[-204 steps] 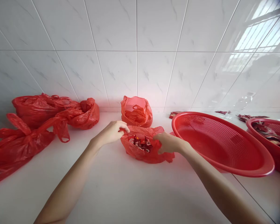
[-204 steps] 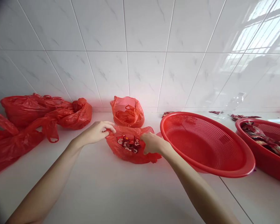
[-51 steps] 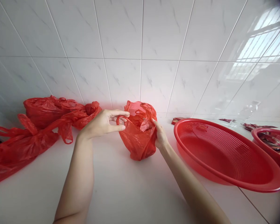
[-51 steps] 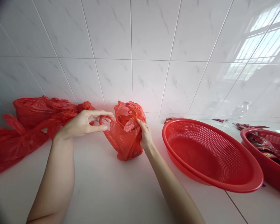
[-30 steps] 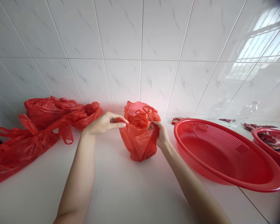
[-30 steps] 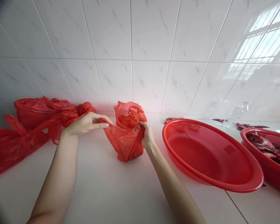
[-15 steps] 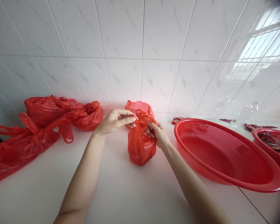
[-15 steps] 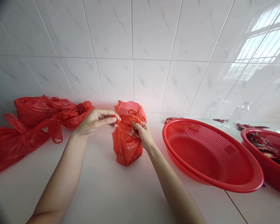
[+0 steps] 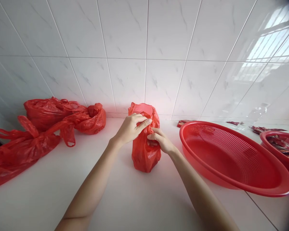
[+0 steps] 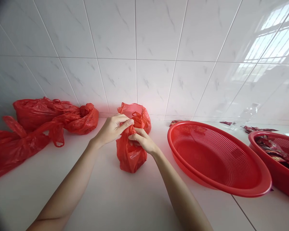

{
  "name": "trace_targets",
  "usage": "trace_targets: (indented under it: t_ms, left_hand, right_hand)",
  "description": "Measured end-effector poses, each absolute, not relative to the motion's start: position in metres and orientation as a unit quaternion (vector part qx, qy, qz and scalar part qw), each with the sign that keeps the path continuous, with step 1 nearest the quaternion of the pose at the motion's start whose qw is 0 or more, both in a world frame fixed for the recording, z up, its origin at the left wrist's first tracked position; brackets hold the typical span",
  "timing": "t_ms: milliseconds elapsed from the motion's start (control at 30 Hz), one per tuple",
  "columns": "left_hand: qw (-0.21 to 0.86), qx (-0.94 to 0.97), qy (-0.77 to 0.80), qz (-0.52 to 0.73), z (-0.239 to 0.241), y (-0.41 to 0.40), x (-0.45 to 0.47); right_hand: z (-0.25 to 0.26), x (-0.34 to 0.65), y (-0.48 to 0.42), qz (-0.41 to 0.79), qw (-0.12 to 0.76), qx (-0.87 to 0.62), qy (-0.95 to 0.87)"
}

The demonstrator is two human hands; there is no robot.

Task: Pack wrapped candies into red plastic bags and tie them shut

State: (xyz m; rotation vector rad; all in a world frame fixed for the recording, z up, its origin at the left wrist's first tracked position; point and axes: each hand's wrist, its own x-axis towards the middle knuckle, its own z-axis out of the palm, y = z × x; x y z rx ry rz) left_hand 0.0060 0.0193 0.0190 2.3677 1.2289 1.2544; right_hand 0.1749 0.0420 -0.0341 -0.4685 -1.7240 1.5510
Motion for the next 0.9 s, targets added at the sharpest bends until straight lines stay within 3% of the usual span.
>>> trace_targets:
  t_ms: [300, 467, 733, 900]
  left_hand:
    - [0.180, 0.764, 0.456, 0.419, 0.011, 0.026, 0.008]
    - [0.246, 0.733, 0.485, 0.409, 0.017, 0.027, -0.006]
    - [0.332, 0.748, 0.433, 0.378, 0.022, 0.014, -0.002]
    - [0.309, 0.758, 0.447, 0.361, 0.014, 0.015, 0.007]
  right_hand:
    - [-0.033, 0.170, 0.042, 0.573, 0.394, -0.227, -0.682]
    - [-0.036, 0.171, 0.049, 0.598, 0.447, -0.273, -0.606]
    - [-0.037, 0.175, 0.056, 0.648, 0.455, -0.299, -0.532]
    - [-0.034, 0.177, 0.056, 0.644, 0.456, -0.311, -0.530]
